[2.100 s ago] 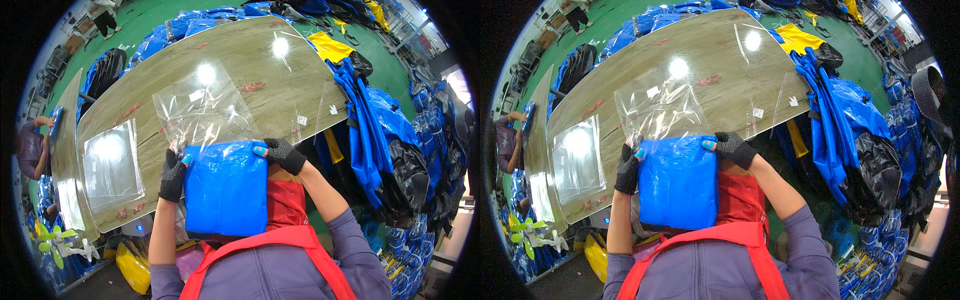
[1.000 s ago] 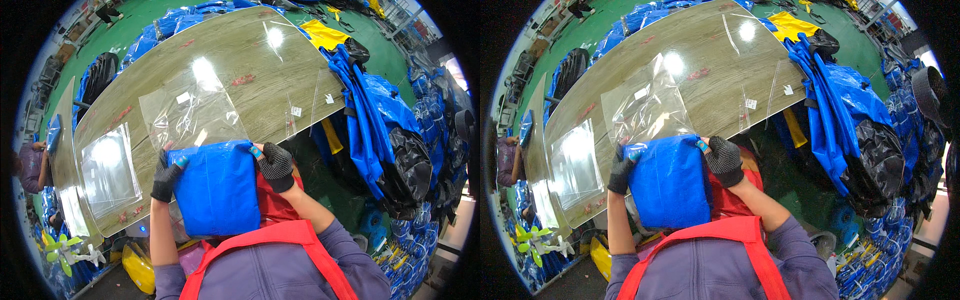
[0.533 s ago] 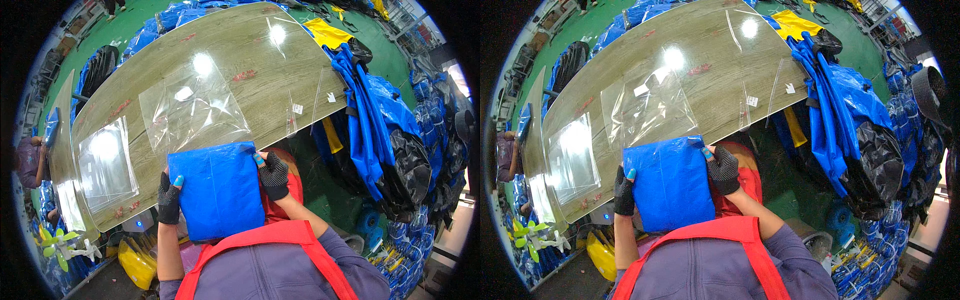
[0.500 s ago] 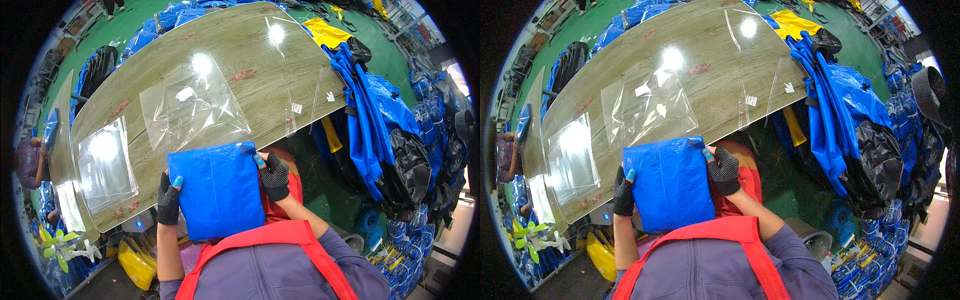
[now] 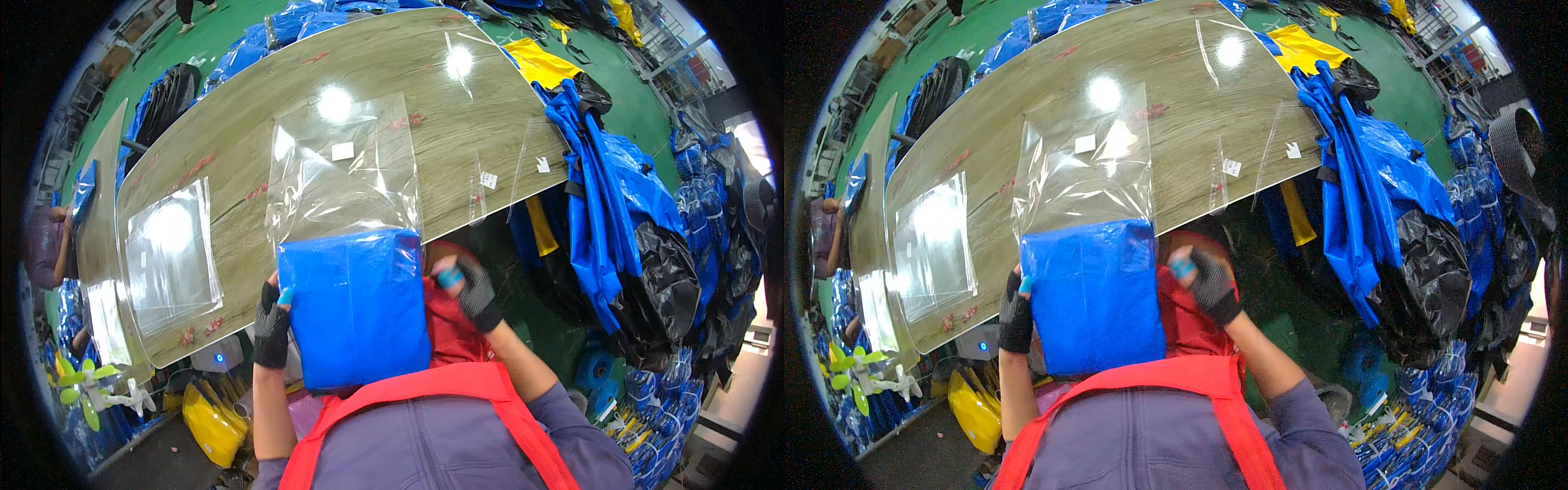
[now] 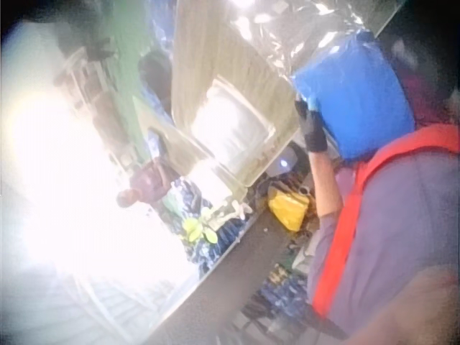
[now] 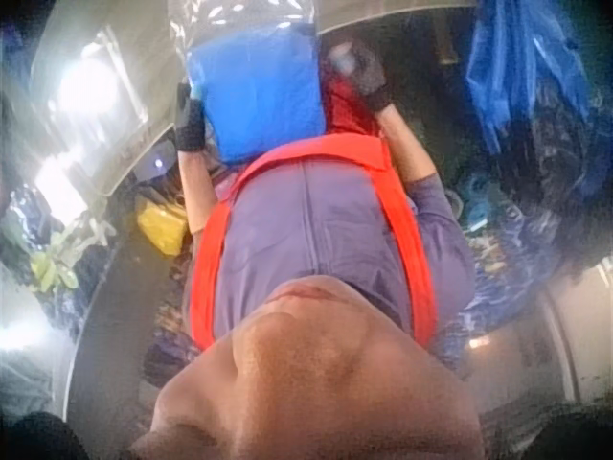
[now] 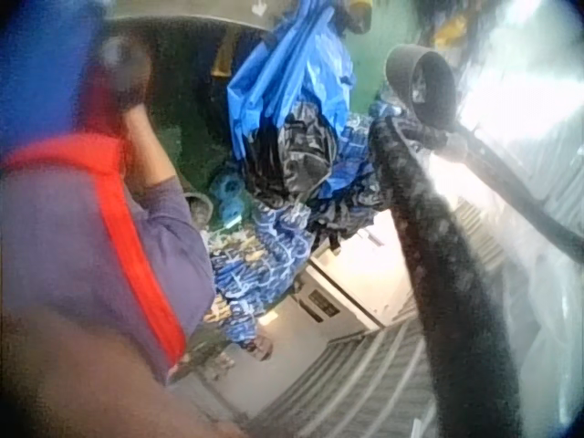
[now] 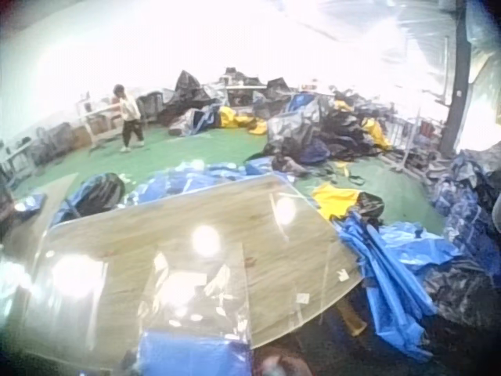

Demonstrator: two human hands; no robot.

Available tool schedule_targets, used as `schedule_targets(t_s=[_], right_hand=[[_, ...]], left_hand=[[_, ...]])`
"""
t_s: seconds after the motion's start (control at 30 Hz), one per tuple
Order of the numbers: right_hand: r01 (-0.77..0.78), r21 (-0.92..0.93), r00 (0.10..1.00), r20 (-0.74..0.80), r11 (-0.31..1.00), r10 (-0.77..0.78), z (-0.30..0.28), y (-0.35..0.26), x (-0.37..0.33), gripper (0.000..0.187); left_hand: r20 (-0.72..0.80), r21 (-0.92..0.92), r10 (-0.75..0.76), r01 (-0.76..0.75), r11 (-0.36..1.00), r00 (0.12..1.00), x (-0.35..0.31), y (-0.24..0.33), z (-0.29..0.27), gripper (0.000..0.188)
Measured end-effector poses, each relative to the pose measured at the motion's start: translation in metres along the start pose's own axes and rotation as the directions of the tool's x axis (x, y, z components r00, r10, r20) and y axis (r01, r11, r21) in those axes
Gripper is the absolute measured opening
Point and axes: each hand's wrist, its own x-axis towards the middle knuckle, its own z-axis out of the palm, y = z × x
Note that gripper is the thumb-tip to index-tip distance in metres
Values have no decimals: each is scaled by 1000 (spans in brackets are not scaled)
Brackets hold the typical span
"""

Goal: The person repeatedly folds blue and yellow soft goods and places them into clear plastic bags on a worktable. The person handles each item one at a time, folds it, inserts it into a bag, and sets the bag aside. The process is repeated for multiple items throughout the clip.

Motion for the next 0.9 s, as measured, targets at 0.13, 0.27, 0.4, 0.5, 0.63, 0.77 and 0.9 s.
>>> schedule_targets(t_s=[0.13, 0.27, 0.4, 0.5, 0.63, 0.77, 0.9], right_hand=[[-55, 327, 995, -65, 943, 80, 21, -18, -6, 54], [-259, 410, 954, 247, 875, 167, 30, -43, -46, 95], [-348, 276, 937, 134, 896, 323, -1, -40, -50, 82], [-440, 125, 892, 179, 890, 416, -13, -29, -52, 71], [-502, 149, 856, 226, 852, 465, -22, -22, -51, 69], [-396, -94, 871, 275, 913, 406, -33, -17, -23, 64], [-213, 172, 972, 133, 962, 191, -24, -7, -12, 56]], left_hand=[[54, 133, -14, 7, 991, 998, -15, 6, 30, 62], [149, 109, -109, 93, 990, 983, -63, 10, 27, 73], [289, 186, -356, 313, 931, 889, -80, -13, 25, 84], [303, 223, -153, 87, 971, 941, -73, -41, 36, 80], [111, -175, 66, -46, 983, 992, -47, -54, 29, 53], [79, 369, 337, -341, 865, 938, -25, -46, 22, 30], [201, 778, 596, -496, 386, 777, -27, -45, 31, 18]])
